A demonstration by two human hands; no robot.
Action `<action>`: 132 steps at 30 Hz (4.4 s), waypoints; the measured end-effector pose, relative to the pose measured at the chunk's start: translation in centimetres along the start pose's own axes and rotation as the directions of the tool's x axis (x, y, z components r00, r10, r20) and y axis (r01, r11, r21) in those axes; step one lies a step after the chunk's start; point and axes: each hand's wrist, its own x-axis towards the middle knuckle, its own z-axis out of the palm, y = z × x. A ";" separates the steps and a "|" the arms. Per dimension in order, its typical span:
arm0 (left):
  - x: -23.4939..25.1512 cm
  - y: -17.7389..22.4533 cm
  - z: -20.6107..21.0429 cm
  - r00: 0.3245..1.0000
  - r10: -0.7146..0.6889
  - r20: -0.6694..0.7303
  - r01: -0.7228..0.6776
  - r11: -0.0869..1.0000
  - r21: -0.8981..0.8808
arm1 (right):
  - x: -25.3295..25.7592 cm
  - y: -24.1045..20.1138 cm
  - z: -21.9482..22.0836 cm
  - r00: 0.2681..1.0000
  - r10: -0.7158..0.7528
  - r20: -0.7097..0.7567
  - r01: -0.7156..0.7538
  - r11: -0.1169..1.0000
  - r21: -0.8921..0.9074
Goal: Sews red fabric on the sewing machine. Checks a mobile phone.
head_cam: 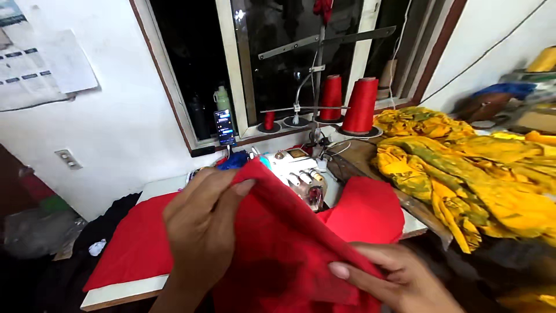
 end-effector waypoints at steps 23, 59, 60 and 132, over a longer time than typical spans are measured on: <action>-17.6 -17.7 -7.6 0.551 -0.760 -0.344 0.833 0.479 0.277 | 2.6 15.9 9.4 0.762 0.648 0.015 -0.625 0.729 0.280; -21.5 -12.1 8.5 0.758 -0.588 0.281 0.538 0.808 0.240 | 1.1 17.3 12.2 0.794 0.608 -0.021 -0.592 0.780 0.201; -21.4 -12.1 8.4 0.758 -0.582 0.293 0.530 0.813 0.242 | 1.4 17.2 12.3 0.799 0.601 -0.033 -0.585 0.788 0.189; -12.7 -11.9 3.1 0.808 -0.587 0.046 0.572 0.802 0.172 | -1.5 12.8 14.6 0.800 0.457 -0.389 -0.422 0.889 0.175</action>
